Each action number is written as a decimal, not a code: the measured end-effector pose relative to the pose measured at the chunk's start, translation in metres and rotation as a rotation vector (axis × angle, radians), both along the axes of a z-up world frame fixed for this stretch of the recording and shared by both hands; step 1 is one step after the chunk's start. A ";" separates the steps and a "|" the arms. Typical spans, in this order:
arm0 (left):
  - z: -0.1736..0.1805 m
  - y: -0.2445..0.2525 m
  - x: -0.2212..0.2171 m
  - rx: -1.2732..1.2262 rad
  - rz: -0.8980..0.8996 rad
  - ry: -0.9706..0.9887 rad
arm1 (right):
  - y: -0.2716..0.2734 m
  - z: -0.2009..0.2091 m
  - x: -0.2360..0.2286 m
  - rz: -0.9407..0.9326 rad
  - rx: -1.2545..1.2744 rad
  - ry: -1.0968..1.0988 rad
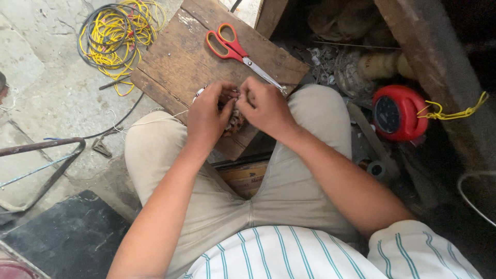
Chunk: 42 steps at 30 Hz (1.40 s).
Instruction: The person sits on the floor and winds a thin white wire around a circular stator-like object placed on a small wooden stool. They repeatedly wrap the wire, trim excess with red-handled scissors, and continue winding until the end of the clip.
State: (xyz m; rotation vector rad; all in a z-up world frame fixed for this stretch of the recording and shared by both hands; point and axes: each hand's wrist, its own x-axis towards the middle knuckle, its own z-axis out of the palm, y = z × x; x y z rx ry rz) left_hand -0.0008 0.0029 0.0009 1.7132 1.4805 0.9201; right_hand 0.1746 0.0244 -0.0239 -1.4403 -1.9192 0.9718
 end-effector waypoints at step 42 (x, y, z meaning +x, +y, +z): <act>0.000 -0.020 -0.007 0.141 0.046 0.500 | 0.017 0.008 0.026 0.152 0.281 0.119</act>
